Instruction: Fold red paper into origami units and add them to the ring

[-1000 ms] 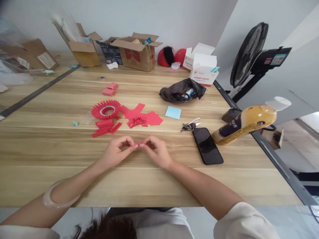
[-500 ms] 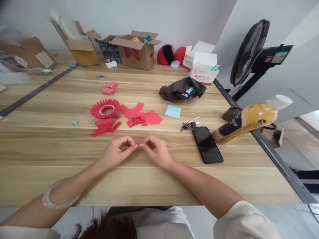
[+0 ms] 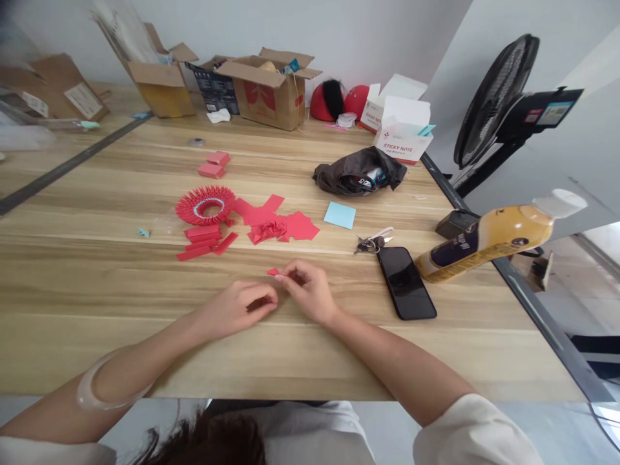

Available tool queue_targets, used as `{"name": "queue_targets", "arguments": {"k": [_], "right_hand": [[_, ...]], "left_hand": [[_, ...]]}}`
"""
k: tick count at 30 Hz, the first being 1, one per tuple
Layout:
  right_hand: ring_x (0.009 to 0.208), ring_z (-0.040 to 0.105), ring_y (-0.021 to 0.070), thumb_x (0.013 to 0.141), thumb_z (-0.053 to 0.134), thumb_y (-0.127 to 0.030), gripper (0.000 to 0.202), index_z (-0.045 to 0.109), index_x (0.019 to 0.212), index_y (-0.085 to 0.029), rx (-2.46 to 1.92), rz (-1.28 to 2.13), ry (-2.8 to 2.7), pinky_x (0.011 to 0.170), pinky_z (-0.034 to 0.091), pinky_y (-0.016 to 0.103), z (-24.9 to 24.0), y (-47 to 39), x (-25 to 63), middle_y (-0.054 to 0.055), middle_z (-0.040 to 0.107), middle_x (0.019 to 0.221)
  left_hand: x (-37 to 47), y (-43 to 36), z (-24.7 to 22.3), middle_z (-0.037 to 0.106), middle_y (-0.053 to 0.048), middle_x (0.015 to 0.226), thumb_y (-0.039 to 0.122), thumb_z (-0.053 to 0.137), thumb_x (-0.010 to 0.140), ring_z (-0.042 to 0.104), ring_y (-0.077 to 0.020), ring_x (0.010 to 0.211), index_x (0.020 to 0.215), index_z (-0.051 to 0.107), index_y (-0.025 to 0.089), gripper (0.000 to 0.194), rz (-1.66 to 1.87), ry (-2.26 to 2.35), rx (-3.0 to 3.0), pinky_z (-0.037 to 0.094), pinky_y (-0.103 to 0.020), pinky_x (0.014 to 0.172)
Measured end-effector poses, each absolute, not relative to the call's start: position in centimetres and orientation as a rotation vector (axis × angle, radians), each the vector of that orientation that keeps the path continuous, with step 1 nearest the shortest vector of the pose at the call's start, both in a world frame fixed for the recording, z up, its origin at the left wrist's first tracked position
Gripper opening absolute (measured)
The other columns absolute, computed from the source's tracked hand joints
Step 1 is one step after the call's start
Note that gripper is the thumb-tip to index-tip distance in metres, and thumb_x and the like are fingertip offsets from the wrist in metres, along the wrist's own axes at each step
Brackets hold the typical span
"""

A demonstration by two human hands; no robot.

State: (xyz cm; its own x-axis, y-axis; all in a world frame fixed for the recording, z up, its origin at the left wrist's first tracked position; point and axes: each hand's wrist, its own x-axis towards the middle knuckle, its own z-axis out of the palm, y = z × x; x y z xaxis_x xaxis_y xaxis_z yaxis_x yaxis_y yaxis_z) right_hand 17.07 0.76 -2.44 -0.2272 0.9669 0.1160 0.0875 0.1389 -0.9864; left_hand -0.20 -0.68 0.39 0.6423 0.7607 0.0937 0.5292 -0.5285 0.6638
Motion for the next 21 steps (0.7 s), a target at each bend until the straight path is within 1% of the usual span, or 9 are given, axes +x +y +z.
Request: {"name": "queue_targets", "arguments": {"k": [3, 5, 8, 11, 13, 14, 18, 20, 21], "right_hand": [[0.055, 0.054, 0.0129, 0.073, 0.063, -0.034, 0.017, 0.063, 0.072, -0.016, -1.091, 1.193, -1.485, 0.052, 0.044, 0.025, -2.7, 1.0, 17.1, 0.002, 0.061, 0.062], [0.056, 0.057, 0.014, 0.075, 0.061, -0.034, 0.02, 0.068, 0.08, -0.016, -1.14, 1.149, -1.461, 0.056, 0.046, 0.026, -2.9, 1.2, 17.2, 0.003, 0.064, 0.064], [0.055, 0.058, 0.014, 0.076, 0.057, -0.034, 0.026, 0.069, 0.089, -0.015, -1.205, 1.125, -1.438, 0.056, 0.048, 0.026, -3.2, 1.4, 17.3, 0.003, 0.065, 0.061], [0.054, 0.058, 0.0136, 0.077, 0.057, -0.033, 0.027, 0.07, 0.09, -0.014, -1.227, 1.131, -1.443, 0.055, 0.047, 0.025, -3.2, 1.4, 17.2, 0.004, 0.066, 0.062], [0.055, 0.058, 0.0137, 0.076, 0.057, -0.033, 0.027, 0.07, 0.089, -0.013, -1.228, 1.139, -1.427, 0.054, 0.047, 0.025, -3.1, 1.4, 17.2, 0.006, 0.068, 0.068], [0.055, 0.059, 0.0139, 0.076, 0.057, -0.033, 0.026, 0.07, 0.088, -0.013, -1.227, 1.147, -1.416, 0.054, 0.047, 0.025, -3.0, 1.4, 17.1, 0.006, 0.068, 0.071], [0.056, 0.059, 0.0142, 0.076, 0.057, -0.033, 0.026, 0.069, 0.088, -0.013, -1.221, 1.16, -1.413, 0.054, 0.048, 0.025, -3.0, 1.3, 17.1, 0.007, 0.069, 0.072], [0.056, 0.059, 0.0141, 0.076, 0.057, -0.032, 0.026, 0.069, 0.088, -0.013, -1.214, 1.161, -1.425, 0.055, 0.048, 0.025, -3.0, 1.3, 17.2, 0.007, 0.068, 0.073], [0.056, 0.059, 0.0141, 0.076, 0.056, -0.032, 0.026, 0.069, 0.089, -0.013, -1.211, 1.161, -1.43, 0.055, 0.047, 0.025, -3.1, 1.3, 17.2, 0.008, 0.068, 0.073]], "left_hand": [[-0.4, -0.4, 0.4, 0.063, 0.0, 0.072, 0.014, 0.049, 0.08, 0.058, -0.0142, 0.065, 0.078, 0.058, 0.02, 0.012, 0.533, 1.034, 2.274, 0.04, -0.023, 0.062], [-0.5, -0.3, 0.4, 0.064, 0.0, 0.074, 0.015, 0.048, 0.081, 0.058, -0.0139, 0.066, 0.079, 0.058, 0.02, 0.011, 0.551, 1.055, 2.279, 0.041, -0.023, 0.063], [-0.5, -0.1, 0.4, 0.065, 0.0, 0.075, 0.018, 0.047, 0.081, 0.06, -0.0138, 0.068, 0.08, 0.058, 0.02, 0.011, 0.567, 1.107, 2.274, 0.042, -0.023, 0.065], [-0.8, 0.3, 0.5, 0.065, 0.0, 0.074, 0.018, 0.047, 0.081, 0.06, -0.0132, 0.067, 0.079, 0.059, 0.019, 0.012, 0.612, 1.207, 2.25, 0.043, -0.022, 0.063], [-1.4, 0.9, 0.8, 0.066, 0.0, 0.072, 0.02, 0.048, 0.081, 0.059, -0.0129, 0.064, 0.077, 0.059, 0.019, 0.012, 0.675, 1.338, 2.243, 0.043, -0.023, 0.061], [-1.9, 1.4, 1.0, 0.066, 0.0, 0.073, 0.019, 0.049, 0.08, 0.059, -0.0131, 0.064, 0.076, 0.06, 0.018, 0.012, 0.729, 1.411, 2.245, 0.044, -0.023, 0.062], [-4.9, 3.5, 2.0, 0.068, -0.004, 0.086, 0.02, 0.052, 0.077, 0.062, -0.018, 0.075, 0.081, 0.063, 0.018, 0.012, 0.961, 1.837, 2.276, 0.046, -0.028, 0.072], [-6.4, 4.3, 2.3, 0.068, -0.006, 0.087, 0.023, 0.052, 0.077, 0.061, -0.0211, 0.079, 0.085, 0.064, 0.017, 0.016, 0.88, 1.99, 2.308, 0.045, -0.031, 0.077], [-7.0, 4.7, 2.3, 0.068, -0.007, 0.085, 0.024, 0.052, 0.077, 0.061, -0.0221, 0.079, 0.086, 0.065, 0.017, 0.017, 0.817, 2.045, 2.309, 0.045, -0.032, 0.077]]}}
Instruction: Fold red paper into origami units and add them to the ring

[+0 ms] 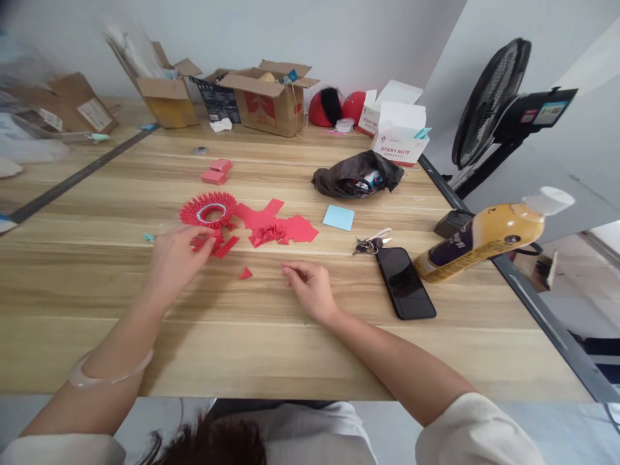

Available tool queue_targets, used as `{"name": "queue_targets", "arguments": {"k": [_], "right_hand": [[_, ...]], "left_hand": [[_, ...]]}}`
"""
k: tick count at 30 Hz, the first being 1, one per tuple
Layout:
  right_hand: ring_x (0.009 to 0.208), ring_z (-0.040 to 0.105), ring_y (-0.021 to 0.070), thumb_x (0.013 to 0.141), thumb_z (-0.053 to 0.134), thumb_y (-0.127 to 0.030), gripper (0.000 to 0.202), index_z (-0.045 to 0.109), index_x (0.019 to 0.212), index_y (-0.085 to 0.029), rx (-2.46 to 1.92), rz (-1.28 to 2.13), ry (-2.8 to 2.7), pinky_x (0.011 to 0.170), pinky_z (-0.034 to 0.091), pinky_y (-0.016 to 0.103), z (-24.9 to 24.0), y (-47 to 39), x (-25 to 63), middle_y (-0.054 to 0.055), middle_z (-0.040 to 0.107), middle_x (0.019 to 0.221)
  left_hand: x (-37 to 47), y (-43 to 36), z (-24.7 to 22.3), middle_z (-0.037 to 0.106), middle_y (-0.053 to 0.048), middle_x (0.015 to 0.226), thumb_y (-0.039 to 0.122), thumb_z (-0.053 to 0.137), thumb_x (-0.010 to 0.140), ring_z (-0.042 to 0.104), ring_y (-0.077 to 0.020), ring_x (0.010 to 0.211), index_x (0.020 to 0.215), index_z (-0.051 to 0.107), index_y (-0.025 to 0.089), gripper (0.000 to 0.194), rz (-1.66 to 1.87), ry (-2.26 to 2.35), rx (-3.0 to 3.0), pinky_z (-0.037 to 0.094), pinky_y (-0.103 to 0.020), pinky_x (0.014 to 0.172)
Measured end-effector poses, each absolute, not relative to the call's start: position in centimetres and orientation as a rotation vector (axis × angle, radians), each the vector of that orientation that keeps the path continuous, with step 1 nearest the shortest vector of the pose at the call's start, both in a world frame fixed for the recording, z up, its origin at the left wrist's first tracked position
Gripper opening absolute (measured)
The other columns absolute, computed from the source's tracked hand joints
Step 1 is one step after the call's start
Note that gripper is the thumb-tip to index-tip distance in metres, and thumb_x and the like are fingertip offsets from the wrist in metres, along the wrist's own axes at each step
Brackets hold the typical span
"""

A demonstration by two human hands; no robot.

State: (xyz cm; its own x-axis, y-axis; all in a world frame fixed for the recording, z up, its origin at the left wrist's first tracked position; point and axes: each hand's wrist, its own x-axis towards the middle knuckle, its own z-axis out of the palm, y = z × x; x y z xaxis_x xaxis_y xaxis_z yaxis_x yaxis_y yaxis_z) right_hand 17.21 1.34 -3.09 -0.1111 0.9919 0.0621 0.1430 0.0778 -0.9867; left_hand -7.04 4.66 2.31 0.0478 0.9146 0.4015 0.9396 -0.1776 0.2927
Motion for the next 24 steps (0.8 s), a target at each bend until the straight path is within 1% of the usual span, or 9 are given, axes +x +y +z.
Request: {"name": "queue_targets", "arguments": {"k": [3, 5, 9, 13, 17, 21, 22, 24], "right_hand": [[0.056, 0.058, 0.014, 0.077, 0.056, -0.032, 0.026, 0.069, 0.088, -0.013, -1.211, 1.16, -1.439, 0.055, 0.047, 0.025, -3.2, 1.4, 17.3, 0.007, 0.068, 0.074], [0.056, 0.058, 0.014, 0.077, 0.056, -0.032, 0.026, 0.069, 0.088, -0.013, -1.212, 1.162, -1.442, 0.055, 0.047, 0.025, -3.3, 1.4, 17.2, 0.007, 0.067, 0.072], [0.056, 0.058, 0.0142, 0.076, 0.056, -0.032, 0.025, 0.069, 0.088, -0.013, -1.213, 1.16, -1.452, 0.054, 0.046, 0.024, -3.3, 1.4, 17.2, 0.005, 0.066, 0.067], [0.055, 0.057, 0.0138, 0.077, 0.055, -0.031, 0.025, 0.069, 0.088, -0.013, -1.213, 1.147, -1.469, 0.053, 0.045, 0.024, -3.5, 1.4, 17.3, 0.004, 0.064, 0.063], [0.055, 0.056, 0.0137, 0.077, 0.055, -0.032, 0.026, 0.069, 0.088, -0.014, -1.217, 1.129, -1.489, 0.054, 0.044, 0.024, -3.5, 1.4, 17.3, 0.004, 0.063, 0.062], [0.054, 0.056, 0.0133, 0.077, 0.054, -0.032, 0.026, 0.069, 0.089, -0.013, -1.216, 1.129, -1.495, 0.054, 0.044, 0.024, -3.3, 1.4, 17.3, 0.003, 0.062, 0.058], [0.054, 0.055, 0.0133, 0.077, 0.054, -0.032, 0.026, 0.069, 0.088, -0.013, -1.216, 1.13, -1.497, 0.053, 0.044, 0.024, -3.3, 1.4, 17.3, 0.003, 0.061, 0.058], [0.054, 0.056, 0.0135, 0.077, 0.054, -0.033, 0.026, 0.069, 0.088, -0.013, -1.217, 1.132, -1.502, 0.053, 0.044, 0.024, -3.2, 1.4, 17.3, 0.003, 0.062, 0.059]], "left_hand": [[-7.9, 5.2, 1.7, 0.067, -0.009, 0.087, 0.036, 0.052, 0.078, 0.061, -0.0244, 0.078, 0.089, 0.065, 0.018, 0.025, -0.575, -2.039, -2.224, 0.045, -0.034, 0.073], [-7.9, 5.5, 0.8, 0.065, -0.011, 0.089, 0.04, 0.052, 0.078, 0.059, -0.026, 0.083, 0.09, 0.066, 0.017, 0.029, -0.48, -1.995, -2.283, 0.045, -0.035, 0.074], [-7.2, 5.7, -0.6, 0.063, -0.011, 0.089, 0.029, 0.051, 0.08, 0.056, -0.0258, 0.086, 0.085, 0.066, 0.015, 0.022, -0.394, -1.934, -2.396, 0.043, -0.037, 0.081], [-6.9, 5.7, -0.7, 0.06, -0.011, 0.092, 0.022, 0.046, 0.082, 0.053, -0.0253, 0.091, 0.079, 0.066, 0.014, 0.022, -0.464, -1.871, -2.343, 0.04, -0.038, 0.086], [-6.8, 5.7, -0.3, 0.058, -0.011, 0.099, 0.024, 0.043, 0.084, 0.051, -0.0252, 0.097, 0.084, 0.066, 0.014, 0.025, -0.532, -1.815, -2.302, 0.037, -0.038, 0.091], [-6.8, 5.5, -0.5, 0.058, -0.013, 0.108, 0.035, 0.049, 0.082, 0.049, -0.0296, 0.1, 0.1, 0.063, 0.014, 0.031, -0.335, -1.878, -2.353, 0.039, -0.042, 0.087], [-6.7, 5.5, -0.6, 0.058, -0.013, 0.109, 0.036, 0.05, 0.081, 0.049, -0.031, 0.101, 0.101, 0.063, 0.014, 0.032, -0.279, -1.908, -2.347, 0.039, -0.043, 0.085], [-6.7, 5.3, -0.7, 0.058, -0.013, 0.111, 0.032, 0.05, 0.081, 0.049, -0.0326, 0.101, 0.098, 0.065, 0.015, 0.029, -0.207, -1.955, -2.328, 0.04, -0.044, 0.082]]}}
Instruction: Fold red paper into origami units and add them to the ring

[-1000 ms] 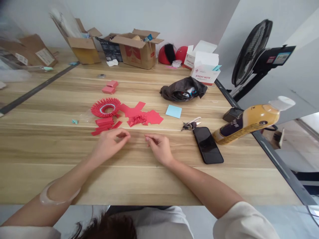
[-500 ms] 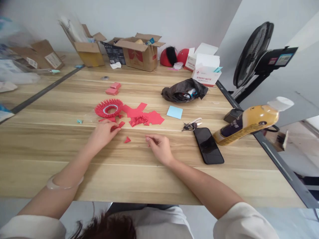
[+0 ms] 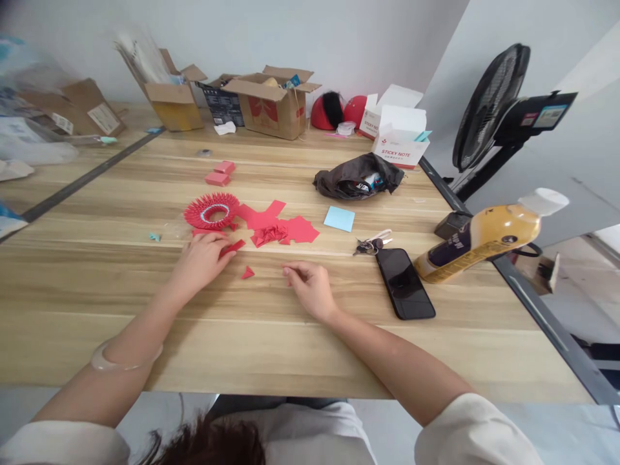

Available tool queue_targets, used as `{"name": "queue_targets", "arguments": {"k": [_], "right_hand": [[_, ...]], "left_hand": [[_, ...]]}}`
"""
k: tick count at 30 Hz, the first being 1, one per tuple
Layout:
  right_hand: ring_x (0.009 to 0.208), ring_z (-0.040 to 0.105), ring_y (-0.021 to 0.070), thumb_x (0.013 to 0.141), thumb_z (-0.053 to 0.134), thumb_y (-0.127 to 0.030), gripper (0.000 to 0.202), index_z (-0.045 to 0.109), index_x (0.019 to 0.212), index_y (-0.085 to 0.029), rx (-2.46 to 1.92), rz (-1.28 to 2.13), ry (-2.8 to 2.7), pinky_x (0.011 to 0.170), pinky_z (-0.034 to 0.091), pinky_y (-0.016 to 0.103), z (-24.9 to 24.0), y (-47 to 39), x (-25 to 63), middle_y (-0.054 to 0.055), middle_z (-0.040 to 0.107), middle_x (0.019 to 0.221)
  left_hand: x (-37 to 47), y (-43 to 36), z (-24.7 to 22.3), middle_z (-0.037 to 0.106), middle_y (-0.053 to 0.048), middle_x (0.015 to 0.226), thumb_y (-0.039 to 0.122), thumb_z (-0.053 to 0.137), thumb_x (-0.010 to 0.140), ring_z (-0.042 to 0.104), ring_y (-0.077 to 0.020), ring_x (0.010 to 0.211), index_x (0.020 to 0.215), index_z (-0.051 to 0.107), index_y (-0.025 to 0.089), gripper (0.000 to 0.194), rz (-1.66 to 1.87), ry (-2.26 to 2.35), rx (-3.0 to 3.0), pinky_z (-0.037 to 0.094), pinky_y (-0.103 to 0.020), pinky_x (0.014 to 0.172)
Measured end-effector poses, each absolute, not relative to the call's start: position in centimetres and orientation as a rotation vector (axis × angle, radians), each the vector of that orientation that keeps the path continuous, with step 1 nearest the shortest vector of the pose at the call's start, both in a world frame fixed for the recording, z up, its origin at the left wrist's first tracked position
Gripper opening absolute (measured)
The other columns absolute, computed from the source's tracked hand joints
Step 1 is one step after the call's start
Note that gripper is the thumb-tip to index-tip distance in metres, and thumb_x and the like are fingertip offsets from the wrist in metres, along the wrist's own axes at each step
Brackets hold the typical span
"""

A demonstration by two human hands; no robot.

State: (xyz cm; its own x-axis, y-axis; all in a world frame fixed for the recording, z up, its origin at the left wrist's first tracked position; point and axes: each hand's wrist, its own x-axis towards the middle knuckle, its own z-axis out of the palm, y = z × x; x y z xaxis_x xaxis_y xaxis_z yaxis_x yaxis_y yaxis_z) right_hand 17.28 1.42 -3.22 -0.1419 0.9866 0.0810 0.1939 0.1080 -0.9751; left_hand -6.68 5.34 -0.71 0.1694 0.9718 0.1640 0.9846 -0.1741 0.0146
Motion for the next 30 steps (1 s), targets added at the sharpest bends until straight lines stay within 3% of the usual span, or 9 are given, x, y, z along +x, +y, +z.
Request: {"name": "queue_targets", "arguments": {"k": [7, 11, 16, 25, 30], "right_hand": [[0.054, 0.056, 0.0138, 0.077, 0.055, -0.034, 0.027, 0.069, 0.087, -0.013, -1.223, 1.12, -1.504, 0.053, 0.044, 0.024, -3.5, 1.5, 17.3, 0.004, 0.063, 0.06], [0.056, 0.057, 0.0141, 0.078, 0.054, -0.034, 0.027, 0.069, 0.087, -0.014, -1.207, 1.127, -1.517, 0.054, 0.045, 0.024, -3.5, 1.5, 17.3, 0.005, 0.065, 0.065], [0.066, 0.06, 0.016, 0.078, 0.056, -0.034, 0.026, 0.068, 0.093, -0.017, -1.159, 1.124, -1.625, 0.06, 0.047, 0.026, -2.7, 1.0, 17.1, 0.006, 0.069, 0.081], [0.064, 0.057, 0.0144, 0.081, 0.054, -0.033, 0.021, 0.067, 0.077, -0.016, -1.05, 1.139, -1.75, 0.059, 0.044, 0.024, -1.7, 0.6, 17.1, 0.004, 0.066, 0.072], [0.065, 0.058, 0.0141, 0.081, 0.054, -0.033, 0.021, 0.064, 0.075, -0.015, -1.045, 1.16, -1.711, 0.06, 0.045, 0.024, -1.9, 0.6, 17.1, 0.005, 0.066, 0.073]], "left_hand": [[-6.4, 5.3, -0.4, 0.06, -0.012, 0.106, 0.022, 0.042, 0.083, 0.051, -0.0298, 0.1, 0.09, 0.067, 0.014, 0.027, -0.376, -1.936, -2.325, 0.04, -0.044, 0.084], [-5.2, 4.6, 0.6, 0.064, -0.01, 0.095, 0.025, 0.04, 0.086, 0.055, -0.0231, 0.094, 0.09, 0.066, 0.013, 0.028, -0.896, -1.843, -2.422, 0.042, -0.036, 0.086], [-2.4, 2.3, 0.9, 0.067, -0.005, 0.081, 0.033, 0.05, 0.082, 0.06, -0.0165, 0.073, 0.08, 0.065, 0.015, 0.024, -1.424, -1.969, -2.801, 0.047, -0.025, 0.066], [-0.9, 1.1, -0.1, 0.066, -0.004, 0.07, 0.033, 0.061, 0.075, 0.057, -0.0145, 0.065, 0.071, 0.066, 0.013, 0.021, -1.51, -2.186, -3.147, 0.044, -0.024, 0.06], [-0.7, 1.0, 0.2, 0.057, 0.001, 0.056, 0.034, 0.064, 0.071, 0.048, -0.0093, 0.05, 0.061, 0.062, 0.012, 0.023, -1.386, -2.299, -3.202, 0.035, -0.02, 0.046]]}}
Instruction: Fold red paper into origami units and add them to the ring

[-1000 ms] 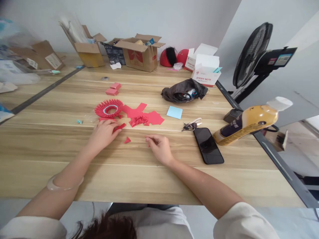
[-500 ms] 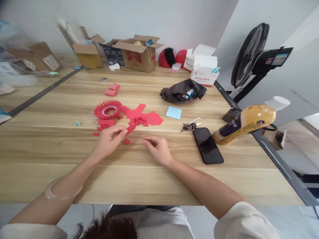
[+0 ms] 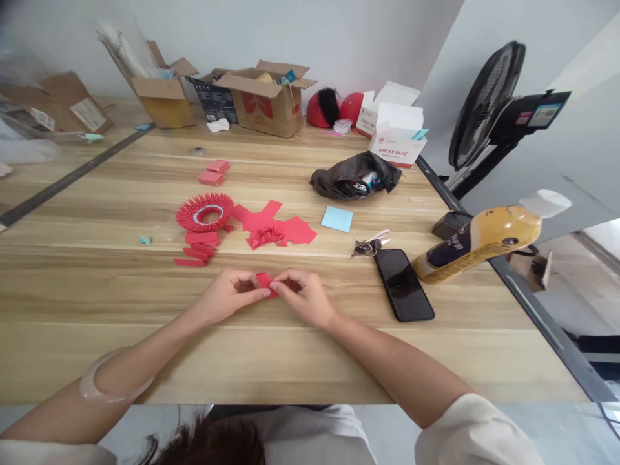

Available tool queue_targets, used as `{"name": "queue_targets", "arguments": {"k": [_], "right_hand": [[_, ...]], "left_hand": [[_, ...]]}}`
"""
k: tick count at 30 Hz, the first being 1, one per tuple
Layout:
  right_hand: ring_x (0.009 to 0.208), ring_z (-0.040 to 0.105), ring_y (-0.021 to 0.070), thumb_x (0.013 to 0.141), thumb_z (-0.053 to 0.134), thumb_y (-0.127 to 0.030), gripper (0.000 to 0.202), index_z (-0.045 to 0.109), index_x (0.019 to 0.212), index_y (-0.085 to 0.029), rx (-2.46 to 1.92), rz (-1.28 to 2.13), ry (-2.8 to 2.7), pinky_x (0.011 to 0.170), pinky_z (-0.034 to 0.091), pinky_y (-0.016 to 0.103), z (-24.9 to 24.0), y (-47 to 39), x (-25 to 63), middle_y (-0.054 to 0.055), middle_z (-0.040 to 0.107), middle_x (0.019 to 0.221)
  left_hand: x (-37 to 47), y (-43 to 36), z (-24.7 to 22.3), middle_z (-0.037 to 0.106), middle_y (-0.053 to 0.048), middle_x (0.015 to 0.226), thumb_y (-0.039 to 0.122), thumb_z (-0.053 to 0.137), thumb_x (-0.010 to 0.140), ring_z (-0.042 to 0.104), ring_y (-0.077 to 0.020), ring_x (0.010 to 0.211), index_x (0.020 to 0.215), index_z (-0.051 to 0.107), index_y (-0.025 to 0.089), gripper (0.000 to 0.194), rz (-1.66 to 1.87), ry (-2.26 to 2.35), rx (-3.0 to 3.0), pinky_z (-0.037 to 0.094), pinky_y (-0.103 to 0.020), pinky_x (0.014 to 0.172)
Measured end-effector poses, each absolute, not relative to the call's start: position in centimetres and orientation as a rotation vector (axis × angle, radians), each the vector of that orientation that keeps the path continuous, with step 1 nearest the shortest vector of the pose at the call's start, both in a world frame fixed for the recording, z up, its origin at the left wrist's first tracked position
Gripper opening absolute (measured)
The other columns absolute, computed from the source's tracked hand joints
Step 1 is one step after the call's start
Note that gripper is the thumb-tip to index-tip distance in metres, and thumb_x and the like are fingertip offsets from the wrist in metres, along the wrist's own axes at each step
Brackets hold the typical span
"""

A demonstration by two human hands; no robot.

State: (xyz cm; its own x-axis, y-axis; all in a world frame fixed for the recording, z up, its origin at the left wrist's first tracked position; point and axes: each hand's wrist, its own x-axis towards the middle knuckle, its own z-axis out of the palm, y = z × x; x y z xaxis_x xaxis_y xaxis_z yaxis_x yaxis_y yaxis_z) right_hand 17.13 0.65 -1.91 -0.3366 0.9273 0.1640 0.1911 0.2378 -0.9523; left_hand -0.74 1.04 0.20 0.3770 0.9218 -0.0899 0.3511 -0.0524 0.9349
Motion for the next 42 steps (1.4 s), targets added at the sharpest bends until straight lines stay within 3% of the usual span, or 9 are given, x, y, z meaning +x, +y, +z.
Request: {"name": "queue_targets", "arguments": {"k": [3, 10, 15, 20, 27, 35, 42], "right_hand": [[0.065, 0.058, 0.0139, 0.081, 0.053, -0.034, 0.022, 0.063, 0.075, -0.015, -1.057, 1.166, -1.71, 0.06, 0.046, 0.024, -1.88, 0.65, 17.11, 0.005, 0.066, 0.073], [0.067, 0.06, 0.0147, 0.079, 0.055, -0.037, 0.022, 0.063, 0.079, -0.017, -1.077, 1.238, -1.719, 0.058, 0.046, 0.024, -1.98, 0.68, 17.08, 0.004, 0.067, 0.074], [0.061, 0.058, 0.0123, 0.078, 0.057, -0.035, 0.02, 0.06, 0.076, -0.016, -1.059, 1.272, -1.568, 0.055, 0.044, 0.023, -2.29, 0.82, 17.01, 0.003, 0.065, 0.068], [0.059, 0.058, 0.012, 0.076, 0.06, -0.033, 0.018, 0.063, 0.074, -0.015, -1.074, 1.263, -1.556, 0.055, 0.045, 0.023, -2.15, 0.9, 16.96, 0.004, 0.066, 0.067], [0.067, 0.063, 0.0154, 0.072, 0.063, -0.034, 0.025, 0.064, 0.089, -0.016, -1.057, 1.336, -1.515, 0.06, 0.049, 0.026, -2.24, 0.91, 16.95, 0.006, 0.07, 0.079], [0.058, 0.058, 0.0132, 0.076, 0.059, -0.035, 0.02, 0.066, 0.078, -0.016, -1.092, 1.237, -1.479, 0.055, 0.048, 0.024, -2.49, 0.98, 16.96, 0.004, 0.067, 0.068], [0.053, 0.055, 0.0119, 0.074, 0.061, -0.034, 0.019, 0.068, 0.071, -0.016, -1.125, 1.188, -1.566, 0.05, 0.045, 0.022, -2.0, 0.73, 16.98, 0.003, 0.065, 0.061]], "left_hand": [[-0.71, 0.98, 0.4, 0.056, 0.002, 0.054, 0.035, 0.061, 0.074, 0.047, -0.0092, 0.048, 0.061, 0.061, 0.012, 0.026, 0.687, 1.162, 1.636, 0.034, -0.02, 0.045], [-0.98, 1.16, 0.12, 0.068, -0.006, 0.071, 0.034, 0.058, 0.077, 0.061, -0.0162, 0.067, 0.072, 0.065, 0.013, 0.023, 0.789, 1.144, 1.595, 0.048, -0.026, 0.064], [-0.95, 1.01, -0.27, 0.068, -0.005, 0.07, 0.034, 0.06, 0.075, 0.062, -0.0167, 0.064, 0.075, 0.066, 0.013, 0.021, 0.723, 1.145, 1.647, 0.048, -0.025, 0.058], [-1.02, 1.05, -0.06, 0.069, -0.005, 0.072, 0.032, 0.059, 0.076, 0.063, -0.016, 0.067, 0.085, 0.066, 0.014, 0.021, 0.775, 1.141, 1.638, 0.049, -0.025, 0.063], [-1.27, 1.1, -0.31, 0.071, -0.007, 0.071, 0.034, 0.058, 0.078, 0.066, -0.0176, 0.066, 0.088, 0.067, 0.014, 0.024, 0.841, 1.175, 1.602, 0.053, -0.028, 0.066], [-1.18, 1.05, -0.17, 0.072, -0.007, 0.078, 0.034, 0.055, 0.081, 0.068, -0.0184, 0.07, 0.088, 0.066, 0.014, 0.024, 0.793, 1.158, 1.615, 0.052, -0.027, 0.065], [-1.11, 0.9, 0.0, 0.069, -0.004, 0.065, 0.033, 0.055, 0.079, 0.063, -0.0156, 0.06, 0.078, 0.066, 0.015, 0.021, 0.731, 1.23, 1.76, 0.047, -0.023, 0.056]]}}
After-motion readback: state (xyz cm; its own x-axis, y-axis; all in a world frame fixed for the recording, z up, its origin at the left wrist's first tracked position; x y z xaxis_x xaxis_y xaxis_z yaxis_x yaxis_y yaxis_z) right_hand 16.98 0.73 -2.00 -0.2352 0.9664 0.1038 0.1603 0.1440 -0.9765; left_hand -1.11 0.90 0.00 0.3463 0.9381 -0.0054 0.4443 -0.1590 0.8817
